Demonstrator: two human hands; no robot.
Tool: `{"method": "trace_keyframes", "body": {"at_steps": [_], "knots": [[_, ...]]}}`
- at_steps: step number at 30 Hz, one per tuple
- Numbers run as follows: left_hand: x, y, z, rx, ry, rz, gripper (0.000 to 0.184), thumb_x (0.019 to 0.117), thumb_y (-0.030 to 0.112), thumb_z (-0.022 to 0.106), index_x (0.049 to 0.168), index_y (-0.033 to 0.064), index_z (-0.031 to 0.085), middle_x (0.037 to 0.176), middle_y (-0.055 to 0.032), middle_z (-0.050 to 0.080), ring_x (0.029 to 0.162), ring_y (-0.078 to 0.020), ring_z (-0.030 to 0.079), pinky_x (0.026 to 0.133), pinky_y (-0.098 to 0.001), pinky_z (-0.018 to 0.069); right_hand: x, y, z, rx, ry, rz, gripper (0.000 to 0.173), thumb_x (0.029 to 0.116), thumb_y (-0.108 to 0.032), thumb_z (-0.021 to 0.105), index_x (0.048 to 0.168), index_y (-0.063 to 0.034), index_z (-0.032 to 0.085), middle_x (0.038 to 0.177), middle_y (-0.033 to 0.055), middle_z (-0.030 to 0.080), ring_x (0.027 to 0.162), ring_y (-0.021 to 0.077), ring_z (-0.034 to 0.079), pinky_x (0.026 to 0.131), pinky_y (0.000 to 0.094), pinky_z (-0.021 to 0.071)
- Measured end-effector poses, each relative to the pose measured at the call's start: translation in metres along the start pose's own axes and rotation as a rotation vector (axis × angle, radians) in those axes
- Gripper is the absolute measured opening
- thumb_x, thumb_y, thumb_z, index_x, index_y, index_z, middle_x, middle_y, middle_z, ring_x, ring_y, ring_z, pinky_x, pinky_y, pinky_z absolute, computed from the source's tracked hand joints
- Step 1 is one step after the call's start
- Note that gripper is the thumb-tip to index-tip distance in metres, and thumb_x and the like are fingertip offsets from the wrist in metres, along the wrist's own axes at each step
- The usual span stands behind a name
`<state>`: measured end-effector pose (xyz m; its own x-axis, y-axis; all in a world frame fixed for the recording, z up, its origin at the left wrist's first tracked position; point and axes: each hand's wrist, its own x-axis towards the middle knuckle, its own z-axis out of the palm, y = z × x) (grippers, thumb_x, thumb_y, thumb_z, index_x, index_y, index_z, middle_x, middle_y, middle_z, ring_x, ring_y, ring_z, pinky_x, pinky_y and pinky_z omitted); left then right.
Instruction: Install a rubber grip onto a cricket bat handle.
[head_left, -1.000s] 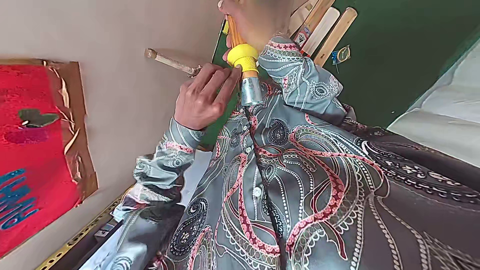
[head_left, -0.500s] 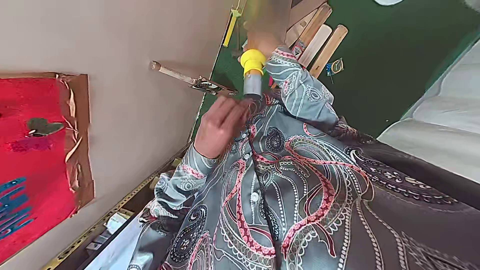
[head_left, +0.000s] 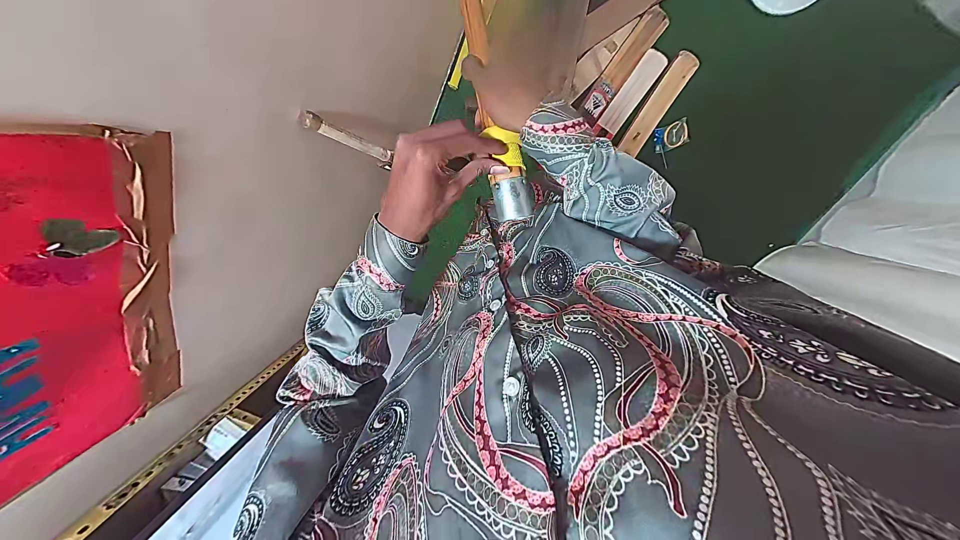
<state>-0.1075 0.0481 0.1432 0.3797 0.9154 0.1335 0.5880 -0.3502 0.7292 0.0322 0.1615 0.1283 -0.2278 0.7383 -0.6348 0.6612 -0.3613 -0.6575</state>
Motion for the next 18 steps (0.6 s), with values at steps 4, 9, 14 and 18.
{"method": "trace_keyframes", "body": {"at_steps": [4,9,14,18], "knots": [[-0.017,0.012,0.013,0.411,-0.078,0.246,0.023,0.1031,0.006,0.058,0.121,-0.0002,0.07,0.104,-0.019,0.071,0.095,-0.0325,0.071,0.078,-0.0394,0.0586,-0.001,0.0,0.003,-0.235,-0.02,-0.001,0.048,0.1112,-0.035,0.039,0.134,0.0043,0.052,0.121,0.0183,0.065,0.108,0.0231,0.068,0.094,0.0399,0.0531],[-0.019,0.032,0.026,0.728,-0.239,0.348,0.017,0.1022,-0.004,0.048,0.113,-0.0115,0.058,0.102,-0.0257,0.061,0.088,-0.0402,0.064,0.068,-0.0424,0.0542,-0.003,0.006,0.017,-0.489,-0.152,-0.053,0.047,0.1112,-0.026,0.039,0.138,0.0109,0.051,0.145,0.0264,0.052,0.135,0.0356,0.053,0.11,0.0496,0.0437],[-0.025,0.05,0.016,0.395,-0.155,0.221,0.017,0.1021,0.005,0.056,0.113,-0.0059,0.063,0.102,-0.0234,0.065,0.096,-0.0368,0.066,0.084,-0.0412,0.0561,0.012,0.029,0.014,-0.443,-0.159,-0.049,0.044,0.1113,-0.026,0.038,0.132,0.0071,0.058,0.141,0.0257,0.056,0.133,0.0358,0.055,0.109,0.0512,0.0447],[-0.016,0.024,0.003,0.179,-0.118,-0.11,0.025,0.1061,0.017,0.055,0.12,0.0003,0.068,0.108,-0.0177,0.067,0.093,-0.0233,0.069,0.084,-0.0351,0.0578,0.013,0.03,-0.002,-0.446,-0.182,-0.094,0.041,0.1109,-0.02,0.039,0.136,0.0058,0.059,0.144,0.0267,0.053,0.14,0.0378,0.048,0.115,0.0521,0.0382]]}}
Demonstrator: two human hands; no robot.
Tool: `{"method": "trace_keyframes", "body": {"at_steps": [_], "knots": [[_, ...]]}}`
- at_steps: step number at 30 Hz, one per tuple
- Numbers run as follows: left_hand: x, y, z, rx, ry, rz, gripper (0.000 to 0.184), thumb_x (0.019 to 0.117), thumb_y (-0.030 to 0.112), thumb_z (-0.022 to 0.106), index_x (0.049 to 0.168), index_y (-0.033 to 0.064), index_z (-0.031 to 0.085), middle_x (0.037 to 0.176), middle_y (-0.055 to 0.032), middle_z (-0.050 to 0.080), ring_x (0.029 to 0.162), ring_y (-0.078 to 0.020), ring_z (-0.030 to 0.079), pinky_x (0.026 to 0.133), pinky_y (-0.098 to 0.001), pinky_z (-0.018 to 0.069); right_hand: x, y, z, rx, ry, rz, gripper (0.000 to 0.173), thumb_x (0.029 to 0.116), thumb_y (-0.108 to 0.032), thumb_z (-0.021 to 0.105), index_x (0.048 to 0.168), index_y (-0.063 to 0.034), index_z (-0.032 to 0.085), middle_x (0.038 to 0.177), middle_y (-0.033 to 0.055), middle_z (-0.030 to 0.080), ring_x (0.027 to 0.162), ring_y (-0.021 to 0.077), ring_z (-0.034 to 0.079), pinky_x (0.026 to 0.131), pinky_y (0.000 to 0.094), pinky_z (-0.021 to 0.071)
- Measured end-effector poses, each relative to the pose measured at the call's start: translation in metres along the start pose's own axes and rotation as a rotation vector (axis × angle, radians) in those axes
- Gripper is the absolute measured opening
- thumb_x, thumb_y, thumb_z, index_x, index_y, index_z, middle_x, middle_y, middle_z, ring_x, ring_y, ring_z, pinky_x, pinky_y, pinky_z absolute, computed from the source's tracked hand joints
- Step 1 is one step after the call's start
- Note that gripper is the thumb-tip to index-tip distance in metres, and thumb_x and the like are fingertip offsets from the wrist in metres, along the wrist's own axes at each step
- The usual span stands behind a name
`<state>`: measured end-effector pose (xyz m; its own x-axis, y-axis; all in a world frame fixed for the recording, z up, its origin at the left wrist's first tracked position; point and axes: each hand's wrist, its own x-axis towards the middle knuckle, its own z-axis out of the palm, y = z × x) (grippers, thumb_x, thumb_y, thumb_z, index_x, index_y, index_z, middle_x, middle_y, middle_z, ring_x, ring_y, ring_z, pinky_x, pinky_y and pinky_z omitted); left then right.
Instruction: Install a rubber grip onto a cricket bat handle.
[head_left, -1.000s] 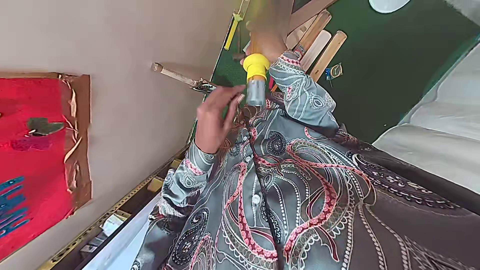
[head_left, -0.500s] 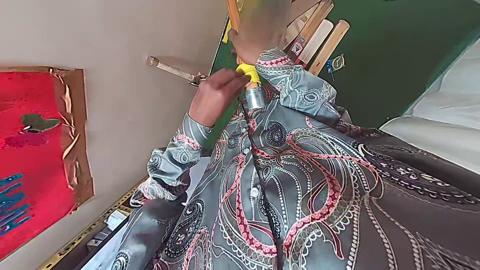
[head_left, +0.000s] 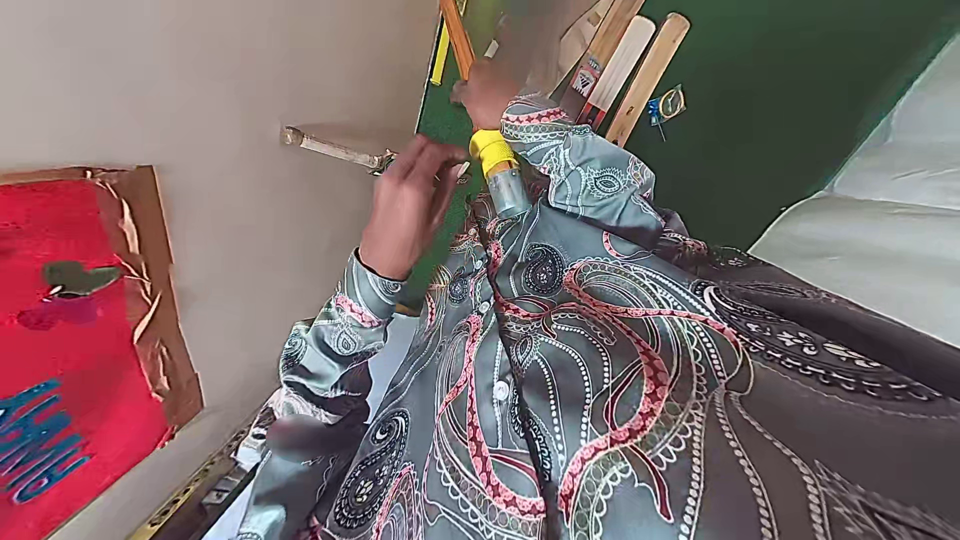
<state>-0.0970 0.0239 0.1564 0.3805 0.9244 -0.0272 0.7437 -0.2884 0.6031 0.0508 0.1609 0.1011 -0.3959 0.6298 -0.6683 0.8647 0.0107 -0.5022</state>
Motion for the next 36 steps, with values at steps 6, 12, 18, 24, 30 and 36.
{"method": "trace_keyframes", "body": {"at_steps": [6,12,18,24,30,36], "knots": [[0.014,-0.029,0.024,-0.504,-0.018,-0.042,0.034,0.0905,0.024,0.08,0.114,0.0017,0.068,0.109,-0.0073,0.069,0.092,-0.0124,0.07,0.081,-0.0294,0.0625,-0.01,-0.005,-0.006,0.159,0.013,0.071,0.047,0.1125,-0.03,0.035,0.13,0.0078,0.056,0.136,0.0251,0.058,0.13,0.033,0.057,0.106,0.0502,0.0446],[0.017,-0.035,0.039,-0.511,0.097,0.021,0.023,0.0954,0.019,0.074,0.112,0.0028,0.073,0.103,-0.0069,0.07,0.089,-0.0119,0.069,0.078,-0.0279,0.0609,-0.018,-0.009,-0.01,0.16,0.011,0.064,0.048,0.113,-0.031,0.035,0.135,0.0066,0.054,0.136,0.0241,0.058,0.13,0.0309,0.057,0.107,0.0475,0.0439],[0.022,-0.012,0.028,-0.011,0.022,0.222,0.025,0.1031,0.023,0.063,0.113,0.006,0.077,0.107,-0.0143,0.073,0.1,-0.0248,0.069,0.091,-0.035,0.0553,-0.005,-0.007,0.005,0.142,0.072,0.107,0.048,0.1105,-0.029,0.041,0.137,0.0086,0.054,0.145,0.0252,0.052,0.135,0.0332,0.053,0.111,0.0487,0.042],[0.016,0.013,0.028,0.338,-0.196,0.269,0.018,0.1032,0.007,0.054,0.108,-0.0025,0.069,0.104,-0.0212,0.068,0.094,-0.0405,0.07,0.072,-0.0494,0.0587,0.003,-0.004,0.003,-0.026,-0.136,0.085,0.056,0.1091,-0.043,0.044,0.13,0.0058,0.06,0.133,0.0247,0.06,0.126,0.0344,0.059,0.105,0.0539,0.0438],[-0.004,-0.012,0.038,0.418,-0.119,0.3,0.016,0.1022,0.0,0.052,0.112,-0.0084,0.062,0.105,-0.025,0.065,0.097,-0.0419,0.068,0.073,-0.0455,0.0581,0.019,0.03,0.022,0.132,-0.117,0.093,0.055,0.1007,-0.039,0.062,0.133,0.0047,0.058,0.129,0.0246,0.062,0.12,0.0356,0.061,0.102,0.0564,0.0468],[-0.015,-0.012,0.028,-0.039,0.145,0.146,0.014,0.0999,0.007,0.06,0.103,-0.0049,0.065,0.097,-0.0221,0.066,0.086,-0.0278,0.067,0.078,-0.035,0.0569,0.013,0.051,0.026,0.352,-0.021,0.138,0.057,0.0978,-0.048,0.065,0.121,0.0039,0.062,0.118,0.0212,0.064,0.109,0.0309,0.063,0.096,0.0545,0.0478]]}}
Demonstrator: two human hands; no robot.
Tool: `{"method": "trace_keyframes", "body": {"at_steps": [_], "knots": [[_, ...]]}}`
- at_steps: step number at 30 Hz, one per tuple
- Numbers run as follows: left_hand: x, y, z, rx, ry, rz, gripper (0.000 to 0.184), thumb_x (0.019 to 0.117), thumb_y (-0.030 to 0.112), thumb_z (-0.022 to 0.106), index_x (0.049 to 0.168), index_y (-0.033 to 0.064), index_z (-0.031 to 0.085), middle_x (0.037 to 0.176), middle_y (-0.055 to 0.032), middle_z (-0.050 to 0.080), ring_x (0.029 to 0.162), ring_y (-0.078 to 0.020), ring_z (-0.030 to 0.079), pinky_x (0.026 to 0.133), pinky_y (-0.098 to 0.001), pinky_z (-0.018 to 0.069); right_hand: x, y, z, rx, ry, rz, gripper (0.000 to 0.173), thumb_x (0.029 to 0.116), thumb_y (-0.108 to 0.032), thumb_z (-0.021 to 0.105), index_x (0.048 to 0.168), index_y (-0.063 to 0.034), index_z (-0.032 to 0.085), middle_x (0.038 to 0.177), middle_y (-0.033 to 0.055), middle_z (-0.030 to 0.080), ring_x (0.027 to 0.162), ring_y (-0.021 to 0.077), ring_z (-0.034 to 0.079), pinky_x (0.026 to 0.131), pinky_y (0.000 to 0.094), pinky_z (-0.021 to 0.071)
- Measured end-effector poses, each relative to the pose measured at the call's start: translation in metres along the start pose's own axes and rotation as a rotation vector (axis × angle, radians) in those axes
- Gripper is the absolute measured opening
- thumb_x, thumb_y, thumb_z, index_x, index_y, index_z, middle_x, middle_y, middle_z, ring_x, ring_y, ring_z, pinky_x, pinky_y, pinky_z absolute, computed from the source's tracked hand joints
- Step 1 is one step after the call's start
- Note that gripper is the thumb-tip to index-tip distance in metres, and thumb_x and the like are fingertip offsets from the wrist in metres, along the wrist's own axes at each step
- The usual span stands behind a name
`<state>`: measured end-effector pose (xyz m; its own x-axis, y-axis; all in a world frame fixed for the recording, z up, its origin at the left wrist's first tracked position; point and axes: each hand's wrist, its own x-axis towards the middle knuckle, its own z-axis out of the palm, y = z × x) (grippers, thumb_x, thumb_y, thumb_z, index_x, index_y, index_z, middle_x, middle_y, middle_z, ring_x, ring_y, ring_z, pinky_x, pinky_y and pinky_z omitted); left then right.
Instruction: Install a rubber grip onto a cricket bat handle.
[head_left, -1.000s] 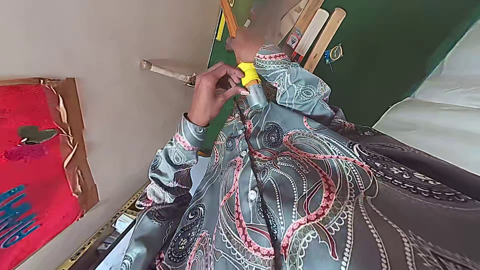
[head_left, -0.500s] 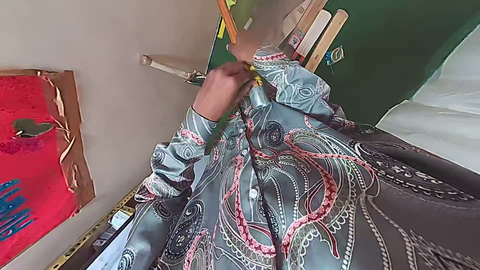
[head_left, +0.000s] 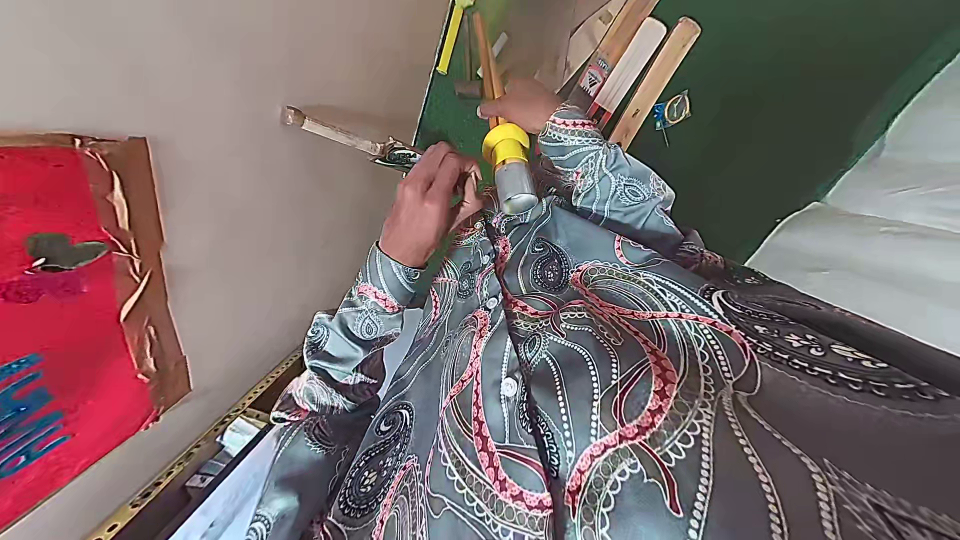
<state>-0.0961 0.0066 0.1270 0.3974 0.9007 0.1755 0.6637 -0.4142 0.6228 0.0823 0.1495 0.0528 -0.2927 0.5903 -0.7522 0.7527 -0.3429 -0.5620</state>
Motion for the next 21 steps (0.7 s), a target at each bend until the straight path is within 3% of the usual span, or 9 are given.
{"method": "trace_keyframes", "body": {"at_steps": [4,8,9,12,14,15,16,18,21], "knots": [[0.004,-0.007,-0.003,-0.318,-0.012,-0.263,0.027,0.1054,0.021,0.058,0.119,0.0009,0.069,0.113,-0.0112,0.067,0.093,-0.0147,0.07,0.082,-0.0303,0.0622,0.007,0.008,-0.008,0.134,0.12,-0.02,0.058,0.0963,-0.05,0.065,0.128,-0.0015,0.06,0.117,0.0176,0.067,0.108,0.0287,0.066,0.095,0.053,0.0516],[0.012,-0.02,0.009,-0.495,-0.009,-0.358,0.03,0.0977,0.027,0.072,0.116,0.0037,0.069,0.11,-0.0063,0.07,0.093,-0.0142,0.071,0.082,-0.0327,0.0635,0.006,0.002,-0.004,0.241,0.152,-0.18,0.049,0.0955,-0.044,0.068,0.124,-0.0042,0.062,0.11,0.0117,0.068,0.101,0.0203,0.067,0.091,0.0443,0.0539],[0.013,-0.021,0.012,-0.542,-0.014,-0.398,0.029,0.097,0.028,0.072,0.112,0.0041,0.068,0.106,-0.0055,0.07,0.091,-0.0145,0.071,0.082,-0.0334,0.0632,0.004,-0.001,-0.002,0.294,0.168,-0.211,0.05,0.0946,-0.042,0.07,0.126,-0.004,0.062,0.115,0.0118,0.067,0.105,0.0189,0.066,0.093,0.0417,0.0539],[0.014,-0.016,0.016,-0.761,-0.058,-0.608,0.031,0.1068,0.03,0.055,0.115,0.0008,0.061,0.103,-0.0073,0.071,0.093,-0.0171,0.073,0.084,-0.0374,0.0641,-0.005,-0.012,0.002,0.422,0.218,-0.26,0.062,0.094,-0.042,0.071,0.139,-0.0036,0.055,0.135,0.0158,0.061,0.124,0.0202,0.06,0.105,0.0402,0.0495],[0.015,-0.01,0.014,-0.956,-0.107,-0.745,0.039,0.1118,0.036,0.037,0.123,0.0034,0.055,0.11,-0.0057,0.068,0.099,-0.0163,0.071,0.087,-0.0367,0.0618,-0.013,-0.019,0.002,0.475,0.273,-0.31,0.066,0.0951,-0.041,0.07,0.145,-0.0034,0.051,0.135,0.0159,0.061,0.125,0.0192,0.06,0.106,0.0394,0.0497],[0.015,-0.011,0.016,-1.03,-0.117,-0.77,0.042,0.1116,0.039,0.033,0.125,0.0059,0.055,0.112,-0.0042,0.069,0.1,-0.0154,0.07,0.087,-0.0358,0.0605,-0.016,-0.023,0.002,0.49,0.319,-0.344,0.062,0.095,-0.041,0.07,0.141,-0.0029,0.054,0.129,0.0149,0.064,0.119,0.0178,0.063,0.102,0.0377,0.0519],[0.015,-0.014,0.019,-1.08,-0.118,-0.779,0.043,0.1103,0.042,0.036,0.127,0.0074,0.055,0.114,-0.0046,0.069,0.102,-0.0163,0.069,0.087,-0.0364,0.0598,-0.019,-0.026,0.001,0.502,0.354,-0.373,0.06,0.0946,-0.04,0.07,0.139,-0.0022,0.056,0.125,0.0144,0.066,0.114,0.0169,0.065,0.099,0.0363,0.0536],[0.014,-0.016,0.023,-1.125,-0.081,-0.773,0.041,0.1042,0.041,0.054,0.127,0.0077,0.055,0.113,-0.0055,0.07,0.102,-0.0178,0.07,0.087,-0.0381,0.0609,-0.026,-0.031,0.001,0.524,0.383,-0.404,0.063,0.0935,-0.041,0.072,0.14,-0.0014,0.056,0.122,0.014,0.066,0.107,0.0173,0.068,0.091,0.0361,0.0585],[0.025,-0.012,0.032,-1.189,-0.062,-0.686,0.039,0.0983,0.026,0.067,0.128,0.0049,0.053,0.106,-0.0047,0.073,0.098,-0.017,0.072,0.087,-0.0368,0.0614,-0.031,-0.034,-0.002,0.579,0.377,-0.506,0.061,0.0942,-0.039,0.073,0.136,0.0019,0.056,0.113,0.0146,0.068,0.085,0.0197,0.073,0.073,0.0374,0.0653]]}}
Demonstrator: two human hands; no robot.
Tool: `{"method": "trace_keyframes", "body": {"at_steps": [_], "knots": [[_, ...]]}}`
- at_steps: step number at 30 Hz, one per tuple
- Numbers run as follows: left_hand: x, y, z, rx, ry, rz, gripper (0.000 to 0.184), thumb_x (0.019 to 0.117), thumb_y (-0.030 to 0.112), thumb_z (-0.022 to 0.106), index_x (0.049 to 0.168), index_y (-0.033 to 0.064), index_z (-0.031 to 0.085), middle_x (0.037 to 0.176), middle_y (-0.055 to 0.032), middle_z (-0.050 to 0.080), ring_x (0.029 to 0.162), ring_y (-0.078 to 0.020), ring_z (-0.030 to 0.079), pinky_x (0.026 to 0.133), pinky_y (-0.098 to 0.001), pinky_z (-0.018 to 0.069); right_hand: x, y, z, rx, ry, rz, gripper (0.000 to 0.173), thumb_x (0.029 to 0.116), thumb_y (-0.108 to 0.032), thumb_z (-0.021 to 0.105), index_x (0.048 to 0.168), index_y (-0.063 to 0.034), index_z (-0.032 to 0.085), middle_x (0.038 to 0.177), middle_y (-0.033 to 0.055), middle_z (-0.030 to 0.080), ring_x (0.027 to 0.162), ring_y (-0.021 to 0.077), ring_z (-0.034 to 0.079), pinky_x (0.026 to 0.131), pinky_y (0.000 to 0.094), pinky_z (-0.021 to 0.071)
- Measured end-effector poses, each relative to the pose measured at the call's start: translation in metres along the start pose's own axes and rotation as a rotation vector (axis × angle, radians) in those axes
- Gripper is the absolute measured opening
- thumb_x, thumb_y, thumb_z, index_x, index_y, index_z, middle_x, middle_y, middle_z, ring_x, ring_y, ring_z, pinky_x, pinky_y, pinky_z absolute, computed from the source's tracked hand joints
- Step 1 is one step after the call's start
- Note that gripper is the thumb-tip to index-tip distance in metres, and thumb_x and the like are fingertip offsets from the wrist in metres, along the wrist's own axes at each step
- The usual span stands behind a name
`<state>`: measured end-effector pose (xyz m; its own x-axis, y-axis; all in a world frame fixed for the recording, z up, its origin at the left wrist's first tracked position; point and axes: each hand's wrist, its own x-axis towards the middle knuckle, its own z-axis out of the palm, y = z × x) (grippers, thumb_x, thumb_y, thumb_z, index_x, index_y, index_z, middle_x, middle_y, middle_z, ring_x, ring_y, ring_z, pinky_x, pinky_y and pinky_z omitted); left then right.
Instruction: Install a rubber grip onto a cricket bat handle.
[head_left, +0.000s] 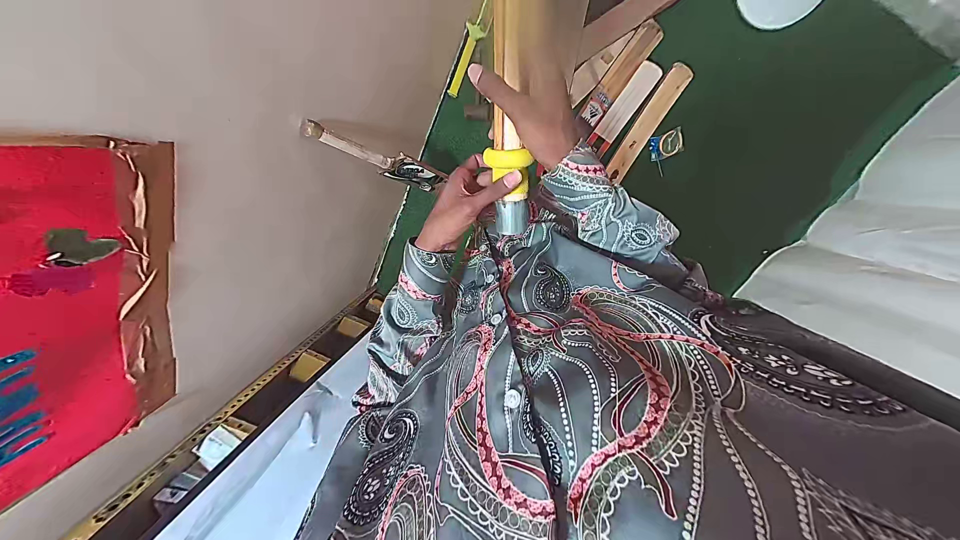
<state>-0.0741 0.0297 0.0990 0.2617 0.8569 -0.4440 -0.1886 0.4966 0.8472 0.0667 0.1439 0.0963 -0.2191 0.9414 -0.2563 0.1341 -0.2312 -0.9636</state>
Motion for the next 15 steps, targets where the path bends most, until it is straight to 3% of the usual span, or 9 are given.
{"method": "trace_keyframes", "body": {"at_steps": [3,5,7,9,11,12,13,14,15], "knots": [[0.008,-0.007,0.011,0.001,-0.11,0.078,0.026,0.1035,0.021,0.061,0.115,-0.0018,0.067,0.101,-0.0095,0.076,0.094,-0.0193,0.073,0.09,-0.0391,0.0603,-0.004,0.0,-0.001,0.129,-0.09,-0.076,0.047,0.1006,-0.03,0.067,0.129,0.0059,0.056,0.095,0.0135,0.072,0.072,0.0244,0.074,0.066,0.0415,0.0677],[0.01,-0.014,0.015,0.119,-0.022,0.099,0.025,0.1016,0.022,0.065,0.105,-0.002,0.07,0.091,-0.009,0.076,0.085,-0.0177,0.074,0.083,-0.0381,0.0619,-0.004,0.003,-0.002,0.256,-0.178,-0.106,0.035,0.105,-0.024,0.059,0.122,0.0067,0.057,0.091,0.0125,0.075,0.079,0.0258,0.075,0.076,0.0434,0.0658],[0.012,-0.027,0.01,0.406,0.156,0.089,0.031,0.0948,0.033,0.074,0.101,0.0027,0.07,0.084,-0.0055,0.072,0.077,-0.0138,0.069,0.076,-0.0374,0.0591,-0.001,0.008,-0.005,0.477,-0.232,-0.06,0.028,0.1065,-0.021,0.052,0.119,0.004,0.058,0.092,0.0132,0.072,0.089,0.027,0.073,0.09,0.0459,0.0615],[0.011,-0.038,-0.008,0.577,0.177,0.097,0.047,0.0896,0.041,0.078,0.118,0.0041,0.069,0.102,-0.0088,0.074,0.096,-0.017,0.072,0.092,-0.0436,0.0584,-0.004,0.011,-0.002,0.69,-0.203,0.017,0.016,0.1061,-0.023,0.051,0.097,-0.0102,0.055,0.072,0.0011,0.055,0.067,0.0156,0.06,0.074,0.0356,0.0575],[0.013,-0.039,-0.041,0.486,0.068,0.124,0.065,0.0899,0.033,0.08,0.142,0.0024,0.056,0.132,-0.0124,0.066,0.12,-0.0186,0.065,0.106,-0.0407,0.0528,-0.008,0.018,0.0,0.779,-0.118,0.067,0.024,0.1049,-0.022,0.054,0.081,-0.0164,0.052,0.06,-0.0052,0.044,0.053,0.0105,0.049,0.062,0.031,0.0519],[0.015,-0.036,-0.07,0.43,0.076,0.1,0.075,0.0925,0.033,0.076,0.152,0.0018,0.044,0.146,-0.0145,0.057,0.13,-0.0215,0.059,0.109,-0.0411,0.0504,-0.01,0.021,-0.001,0.716,-0.092,0.073,0.023,0.1053,-0.022,0.054,0.084,-0.0149,0.055,0.063,-0.0038,0.048,0.057,0.0109,0.051,0.066,0.031,0.0533],[0.014,-0.034,-0.106,0.39,0.189,0.076,0.076,0.0948,0.034,0.072,0.155,0.0013,0.039,0.148,-0.0155,0.055,0.132,-0.0229,0.058,0.109,-0.0417,0.0511,-0.012,0.025,-0.004,0.574,-0.089,0.071,0.02,0.106,-0.023,0.054,0.09,-0.0106,0.059,0.073,0.0012,0.058,0.068,0.013,0.06,0.075,0.0323,0.056],[0.012,-0.035,-0.144,0.346,0.379,0.05,0.074,0.096,0.035,0.07,0.153,-0.0004,0.04,0.145,-0.0175,0.056,0.129,-0.0246,0.06,0.107,-0.0427,0.0525,-0.017,0.03,-0.008,0.347,-0.116,0.069,0.024,0.107,-0.026,0.052,0.101,-0.0052,0.064,0.09,0.0063,0.07,0.086,0.015,0.068,0.087,0.0342,0.0577],[0.012,-0.038,-0.185,0.295,0.601,0.009,0.071,0.0962,0.034,0.071,0.15,-0.0027,0.041,0.143,-0.0206,0.057,0.128,-0.0272,0.06,0.106,-0.0442,0.0534,-0.02,0.035,-0.014,0.069,-0.173,0.072,0.034,0.1074,-0.032,0.052,0.116,-0.0023,0.067,0.111,0.0082,0.074,0.104,0.0154,0.07,0.097,0.0362,0.0558]]}}
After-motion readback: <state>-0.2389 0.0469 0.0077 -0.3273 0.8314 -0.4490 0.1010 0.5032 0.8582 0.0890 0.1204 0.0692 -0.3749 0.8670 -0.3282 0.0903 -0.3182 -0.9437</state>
